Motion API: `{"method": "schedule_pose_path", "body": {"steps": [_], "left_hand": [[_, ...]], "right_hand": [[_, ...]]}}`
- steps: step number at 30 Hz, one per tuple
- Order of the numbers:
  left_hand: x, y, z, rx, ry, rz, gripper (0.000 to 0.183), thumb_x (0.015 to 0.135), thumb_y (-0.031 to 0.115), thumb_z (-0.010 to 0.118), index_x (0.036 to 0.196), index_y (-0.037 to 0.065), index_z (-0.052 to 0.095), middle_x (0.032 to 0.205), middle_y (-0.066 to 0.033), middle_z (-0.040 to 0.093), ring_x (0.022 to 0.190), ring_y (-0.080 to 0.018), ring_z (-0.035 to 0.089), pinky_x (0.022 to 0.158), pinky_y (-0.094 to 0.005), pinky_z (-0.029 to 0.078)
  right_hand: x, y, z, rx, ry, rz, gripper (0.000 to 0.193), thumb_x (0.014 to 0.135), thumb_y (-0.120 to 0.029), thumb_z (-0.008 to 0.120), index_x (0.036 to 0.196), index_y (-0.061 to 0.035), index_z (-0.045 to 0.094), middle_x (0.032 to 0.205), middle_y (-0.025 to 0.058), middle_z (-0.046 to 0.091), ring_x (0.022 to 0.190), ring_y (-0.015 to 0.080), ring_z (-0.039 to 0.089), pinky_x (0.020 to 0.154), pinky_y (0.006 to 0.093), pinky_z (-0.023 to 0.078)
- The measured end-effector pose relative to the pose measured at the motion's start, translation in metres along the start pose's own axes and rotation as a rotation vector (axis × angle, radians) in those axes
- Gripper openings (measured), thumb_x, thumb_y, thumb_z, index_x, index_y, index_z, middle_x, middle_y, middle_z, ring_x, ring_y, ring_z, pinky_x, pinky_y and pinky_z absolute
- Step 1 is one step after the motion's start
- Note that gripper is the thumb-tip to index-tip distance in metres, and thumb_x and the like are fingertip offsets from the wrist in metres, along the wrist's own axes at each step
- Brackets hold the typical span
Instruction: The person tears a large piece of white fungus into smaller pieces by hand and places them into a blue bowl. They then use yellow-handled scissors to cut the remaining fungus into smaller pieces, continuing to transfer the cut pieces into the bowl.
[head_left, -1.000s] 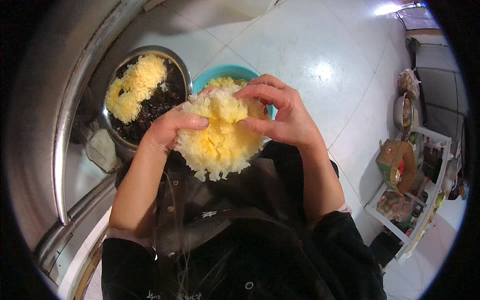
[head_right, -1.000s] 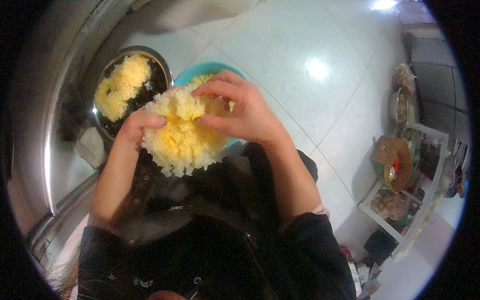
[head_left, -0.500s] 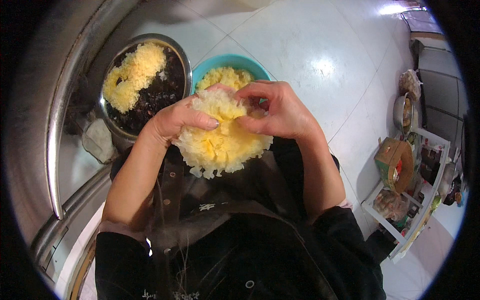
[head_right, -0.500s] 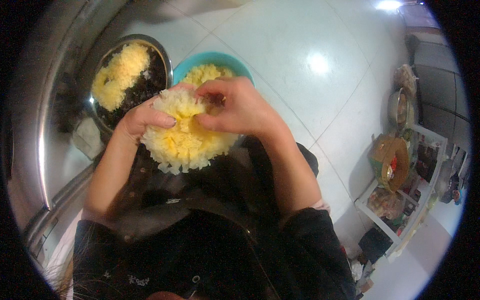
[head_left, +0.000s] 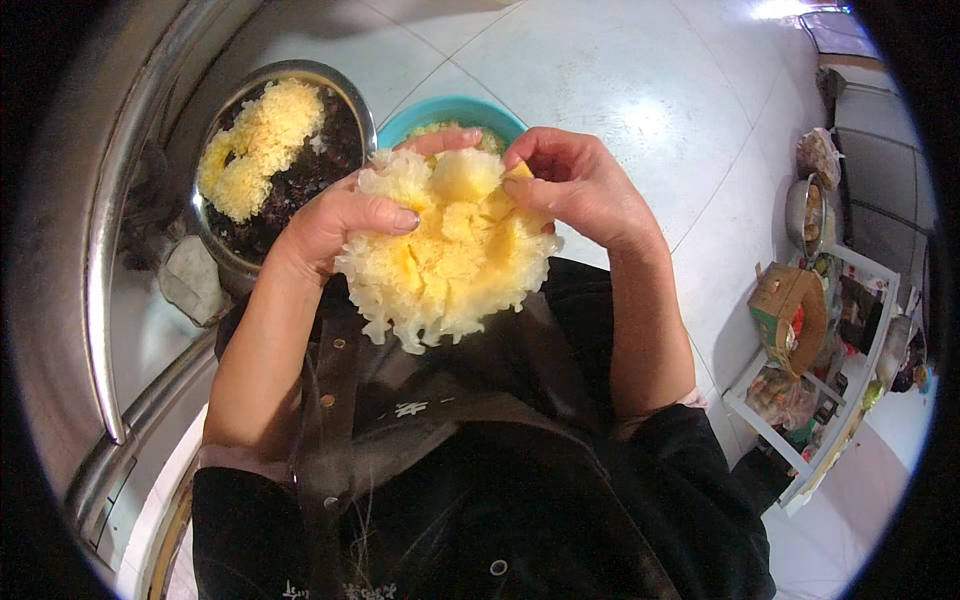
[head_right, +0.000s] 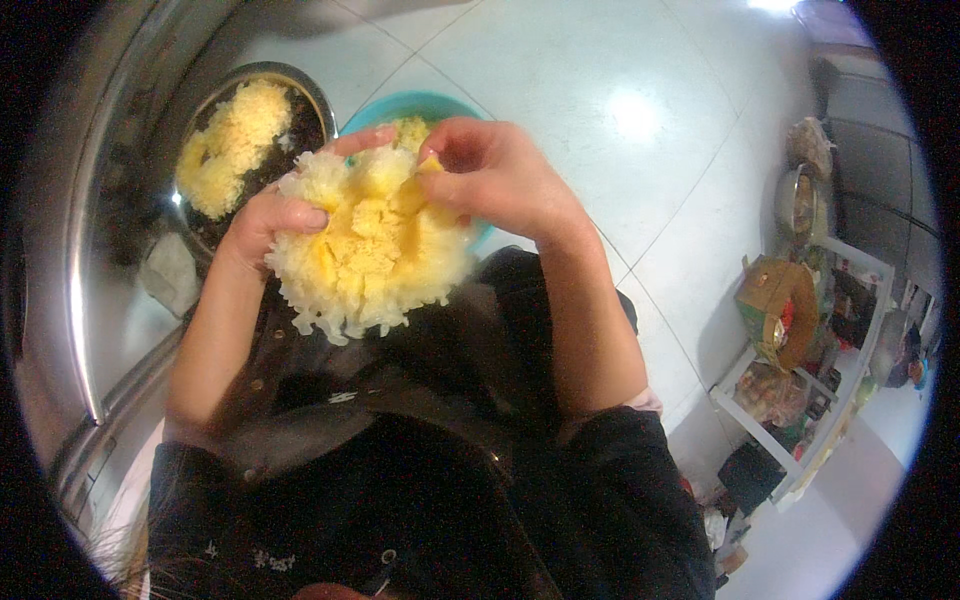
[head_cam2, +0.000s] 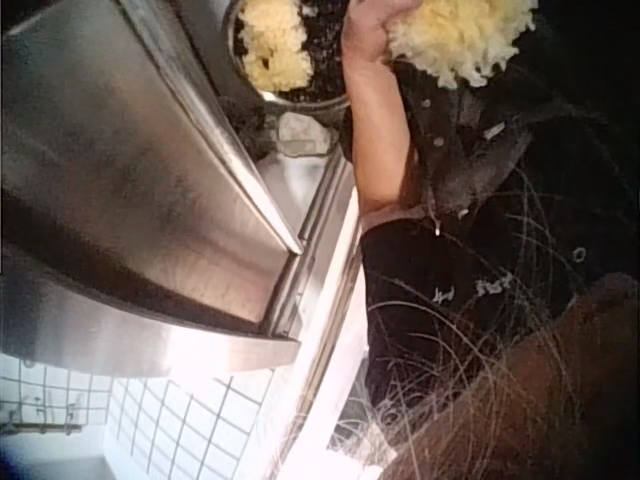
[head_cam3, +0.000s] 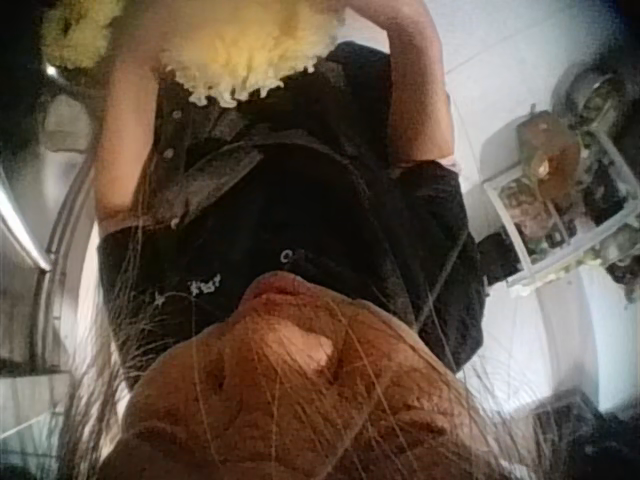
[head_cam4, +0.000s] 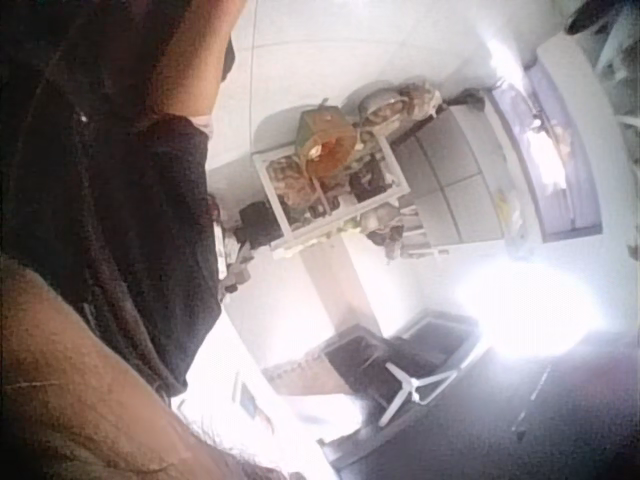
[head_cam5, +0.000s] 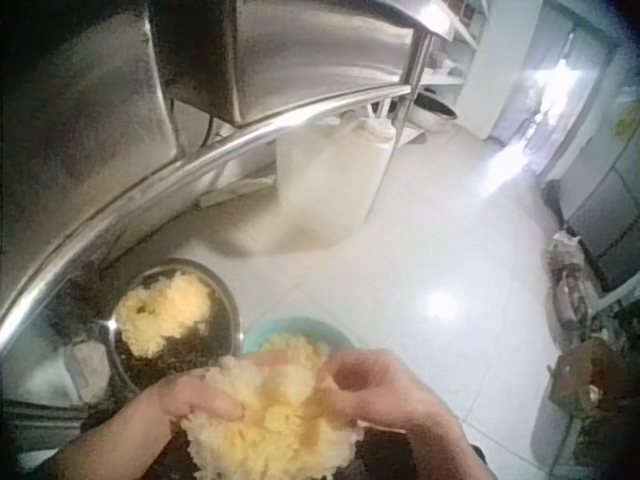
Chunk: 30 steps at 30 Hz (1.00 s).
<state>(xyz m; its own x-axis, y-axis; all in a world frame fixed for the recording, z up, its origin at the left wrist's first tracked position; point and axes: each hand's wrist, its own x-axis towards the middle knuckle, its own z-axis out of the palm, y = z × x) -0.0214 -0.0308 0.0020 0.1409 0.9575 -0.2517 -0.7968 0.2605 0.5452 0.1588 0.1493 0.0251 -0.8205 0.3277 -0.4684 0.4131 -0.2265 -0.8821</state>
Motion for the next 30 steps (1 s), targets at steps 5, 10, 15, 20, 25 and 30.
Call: {"method": "schedule_pose_path", "body": {"steps": [5, 10, 15, 20, 25, 30], "left_hand": [[-0.004, -0.001, -0.002, 0.116, 0.072, -0.063, 0.085, 0.066, 0.019, 0.072, 0.144, 0.001, 0.042, 0.137, -0.0141, 0.055, 0.127, -0.0271, 0.055, 0.111, -0.0388, 0.042], [-0.002, -0.006, -0.004, 0.117, 0.141, -0.084, 0.078, 0.065, 0.016, 0.072, 0.137, 0.004, 0.047, 0.131, -0.0116, 0.058, 0.121, -0.0256, 0.057, 0.108, -0.0378, 0.044], [-0.004, -0.006, -0.011, 0.108, 0.128, -0.075, 0.068, 0.068, 0.009, 0.07, 0.134, 0.006, 0.052, 0.122, -0.0087, 0.061, 0.113, -0.022, 0.061, 0.103, -0.0345, 0.047], [-0.006, -0.004, -0.011, 0.095, 0.15, -0.062, 0.067, 0.067, 0.011, 0.07, 0.131, 0.005, 0.053, 0.119, -0.0093, 0.062, 0.113, -0.0229, 0.061, 0.102, -0.0349, 0.048], [-0.009, 0.001, -0.008, 0.058, 0.112, -0.058, 0.064, 0.066, 0.012, 0.07, 0.128, 0.005, 0.053, 0.118, -0.0102, 0.062, 0.112, -0.0234, 0.061, 0.101, -0.0359, 0.048], [-0.01, -0.001, -0.011, 0.073, 0.092, -0.057, 0.065, 0.067, 0.013, 0.07, 0.129, 0.005, 0.052, 0.119, -0.0109, 0.062, 0.112, -0.0237, 0.061, 0.101, -0.0356, 0.048]], "right_hand": [[0.002, 0.0, 0.01, 0.016, -0.125, -0.012, 0.013, 0.082, -0.005, 0.073, 0.093, -0.005, 0.067, 0.083, -0.0013, 0.067, 0.071, 0.0049, 0.062, 0.056, 0.0198, 0.049], [0.005, 0.011, 0.007, -0.195, -0.105, -0.092, 0.014, 0.08, -0.003, 0.074, 0.091, -0.0043, 0.065, 0.085, -0.0028, 0.066, 0.077, 0.006, 0.061, 0.068, 0.021, 0.049], [0.013, 0.016, 0.013, -0.144, -0.001, -0.096, 0.015, 0.079, -0.003, 0.074, 0.09, -0.0055, 0.064, 0.084, -0.0045, 0.063, 0.076, 0.0053, 0.058, 0.07, 0.0216, 0.049], [0.013, 0.01, 0.009, 0.071, 0.087, 0.019, 0.011, 0.082, -0.008, 0.073, 0.088, -0.0068, 0.064, 0.081, -0.0032, 0.061, 0.068, 0.004, 0.054, 0.057, 0.0199, 0.043], [0.024, 0.02, -0.001, 0.308, 0.195, 0.058, 0.01, 0.084, -0.01, 0.071, 0.091, -0.0064, 0.064, 0.08, 0.002, 0.06, 0.063, 0.007, 0.053, 0.048, 0.0182, 0.035], [0.024, 0.013, -0.007, 0.246, 0.252, 0.048, 0.018, 0.086, -0.013, 0.072, 0.1, -0.0053, 0.064, 0.084, 0.0051, 0.061, 0.065, 0.0093, 0.054, 0.048, 0.0188, 0.036]]}}
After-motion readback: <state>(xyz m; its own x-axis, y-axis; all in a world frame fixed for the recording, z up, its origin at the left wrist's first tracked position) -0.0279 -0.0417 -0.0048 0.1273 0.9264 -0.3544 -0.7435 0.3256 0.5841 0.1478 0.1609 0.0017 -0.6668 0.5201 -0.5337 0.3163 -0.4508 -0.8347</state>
